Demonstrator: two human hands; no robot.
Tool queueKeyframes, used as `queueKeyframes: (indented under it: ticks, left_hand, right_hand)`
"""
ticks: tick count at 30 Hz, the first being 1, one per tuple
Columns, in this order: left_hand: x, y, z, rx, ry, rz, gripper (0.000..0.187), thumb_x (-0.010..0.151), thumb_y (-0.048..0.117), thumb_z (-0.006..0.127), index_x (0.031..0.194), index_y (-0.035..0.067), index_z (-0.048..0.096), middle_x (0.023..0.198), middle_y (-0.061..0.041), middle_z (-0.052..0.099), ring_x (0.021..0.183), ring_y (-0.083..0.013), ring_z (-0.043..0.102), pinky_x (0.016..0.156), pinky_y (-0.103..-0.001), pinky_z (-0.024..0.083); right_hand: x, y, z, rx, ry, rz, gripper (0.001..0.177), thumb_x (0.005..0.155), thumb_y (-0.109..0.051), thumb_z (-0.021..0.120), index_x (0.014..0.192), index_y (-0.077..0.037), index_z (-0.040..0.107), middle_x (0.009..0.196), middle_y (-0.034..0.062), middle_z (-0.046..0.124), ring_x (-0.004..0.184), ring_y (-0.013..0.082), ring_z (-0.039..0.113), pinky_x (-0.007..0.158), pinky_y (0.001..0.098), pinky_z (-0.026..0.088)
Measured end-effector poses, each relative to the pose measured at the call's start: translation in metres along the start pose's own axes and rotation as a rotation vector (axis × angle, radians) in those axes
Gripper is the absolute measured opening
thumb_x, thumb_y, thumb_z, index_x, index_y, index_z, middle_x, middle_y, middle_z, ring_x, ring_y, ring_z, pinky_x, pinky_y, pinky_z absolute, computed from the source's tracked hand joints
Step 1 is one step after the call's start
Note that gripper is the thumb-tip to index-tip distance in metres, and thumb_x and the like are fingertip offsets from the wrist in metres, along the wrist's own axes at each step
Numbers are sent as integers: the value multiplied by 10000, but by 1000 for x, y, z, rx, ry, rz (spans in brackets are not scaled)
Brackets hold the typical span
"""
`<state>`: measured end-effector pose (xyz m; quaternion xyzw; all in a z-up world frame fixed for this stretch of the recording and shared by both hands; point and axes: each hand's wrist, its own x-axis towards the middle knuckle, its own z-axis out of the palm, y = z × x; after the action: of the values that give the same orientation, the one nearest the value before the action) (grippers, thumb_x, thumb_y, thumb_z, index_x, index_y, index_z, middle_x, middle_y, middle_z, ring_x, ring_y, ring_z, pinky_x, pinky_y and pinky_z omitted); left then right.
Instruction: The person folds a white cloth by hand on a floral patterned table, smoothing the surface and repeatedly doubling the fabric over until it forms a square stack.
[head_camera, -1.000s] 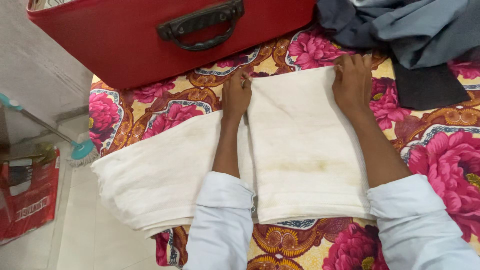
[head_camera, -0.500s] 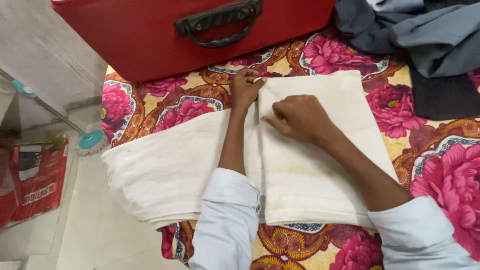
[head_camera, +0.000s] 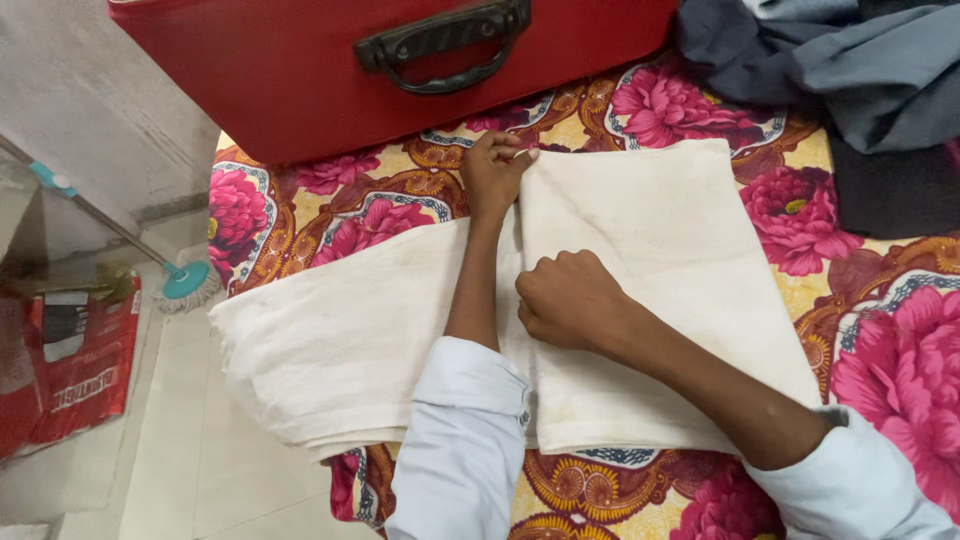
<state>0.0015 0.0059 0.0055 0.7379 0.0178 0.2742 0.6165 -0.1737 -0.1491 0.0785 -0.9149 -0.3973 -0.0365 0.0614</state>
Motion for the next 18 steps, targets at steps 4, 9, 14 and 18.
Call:
queueKeyframes:
  ticks: [4, 9, 14, 18]
  left_hand:
    - [0, 3, 0, -58, 22, 30, 290, 740, 69, 877, 950, 12, 685, 829, -65, 757, 715, -112, 704, 665, -271, 571]
    - [-12, 6, 0, 171, 38, 44, 235, 758, 20, 834, 939, 16, 685, 774, -86, 736, 691, -171, 695, 651, -328, 548]
    - [-15, 5, -1, 277, 29, 141, 181, 785, -11, 786, 922, 11, 670, 777, -100, 722, 707, -216, 713, 656, -374, 562]
    - [-15, 2, 1, 264, 11, 153, 167, 809, -18, 751, 947, 23, 667, 822, -96, 723, 755, -211, 731, 693, -366, 578]
  right_hand:
    - [-1, 2, -7, 93, 15, -15, 267, 844, -238, 607, 651, -61, 661, 667, 195, 677, 638, 413, 657, 618, 548, 498]
    - [1, 5, -10, 195, -115, -62, 285, 886, -279, 605, 743, -45, 683, 742, 218, 692, 734, 415, 671, 721, 544, 509]
    - [4, 21, -20, 315, -4, 27, 246, 927, -282, 592, 939, -86, 740, 907, 170, 739, 858, 391, 688, 784, 530, 510]
    - [12, 66, -11, 456, 298, -2, 192, 904, -115, 612, 1023, -41, 744, 990, 158, 748, 914, 343, 705, 807, 463, 546]
